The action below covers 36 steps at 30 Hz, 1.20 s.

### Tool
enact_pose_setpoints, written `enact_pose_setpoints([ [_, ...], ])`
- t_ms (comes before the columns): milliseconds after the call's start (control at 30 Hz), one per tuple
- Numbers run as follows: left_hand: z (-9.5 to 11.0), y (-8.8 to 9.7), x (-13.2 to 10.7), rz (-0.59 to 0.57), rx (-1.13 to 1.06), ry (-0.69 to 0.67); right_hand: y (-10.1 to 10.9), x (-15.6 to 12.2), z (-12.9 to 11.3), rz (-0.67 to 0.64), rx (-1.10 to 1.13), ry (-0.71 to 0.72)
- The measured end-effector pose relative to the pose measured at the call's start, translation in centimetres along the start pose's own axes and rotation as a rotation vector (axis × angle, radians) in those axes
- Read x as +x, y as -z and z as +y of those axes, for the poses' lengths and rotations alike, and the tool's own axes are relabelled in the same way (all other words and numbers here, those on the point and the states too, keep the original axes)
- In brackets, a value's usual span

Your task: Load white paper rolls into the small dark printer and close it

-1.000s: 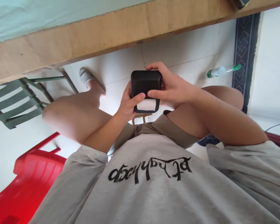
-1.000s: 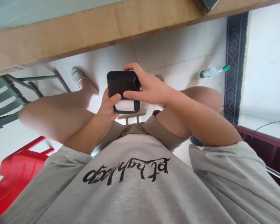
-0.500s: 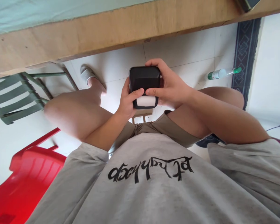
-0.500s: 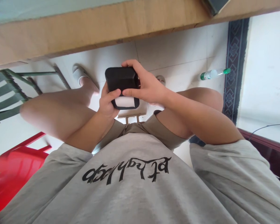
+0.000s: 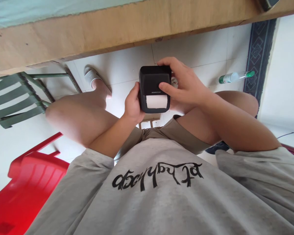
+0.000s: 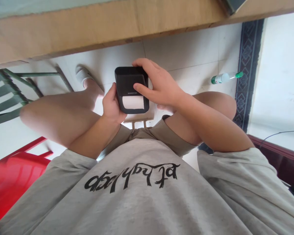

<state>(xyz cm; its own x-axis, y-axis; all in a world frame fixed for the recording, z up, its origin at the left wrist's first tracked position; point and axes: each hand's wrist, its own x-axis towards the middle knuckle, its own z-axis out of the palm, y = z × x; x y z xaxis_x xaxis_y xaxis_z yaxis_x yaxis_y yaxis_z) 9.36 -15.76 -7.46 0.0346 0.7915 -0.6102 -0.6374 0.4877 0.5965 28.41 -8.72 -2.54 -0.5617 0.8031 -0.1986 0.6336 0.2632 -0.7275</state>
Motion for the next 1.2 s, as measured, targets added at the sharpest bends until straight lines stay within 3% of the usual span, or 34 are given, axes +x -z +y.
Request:
enact_pose_setpoints([
  [367,0.1,0.6,0.0,-0.037,0.084,-0.027,-0.3,-0.3,1.1,-0.034,-0.056,0.128],
  [533,-0.2,0.9,0.1,-0.021,0.107,-0.054,-0.3,-0.6,1.8,-0.115,-0.089,0.179],
  [733,0.2,-0.1,-0.3,0.030,0.008,0.024,-0.5,-0.7,0.7,-0.129,-0.113,0.097],
  [867,0.7,-0.7,-0.5,-0.011,-0.017,0.038,-0.5,-0.4,-0.1,-0.120,-0.136,0.019],
  [1200,0.6,-0.4,-0.7,-0.007,-0.014,0.033,-0.1,-0.5,0.0,-0.134,-0.148,0.055],
])
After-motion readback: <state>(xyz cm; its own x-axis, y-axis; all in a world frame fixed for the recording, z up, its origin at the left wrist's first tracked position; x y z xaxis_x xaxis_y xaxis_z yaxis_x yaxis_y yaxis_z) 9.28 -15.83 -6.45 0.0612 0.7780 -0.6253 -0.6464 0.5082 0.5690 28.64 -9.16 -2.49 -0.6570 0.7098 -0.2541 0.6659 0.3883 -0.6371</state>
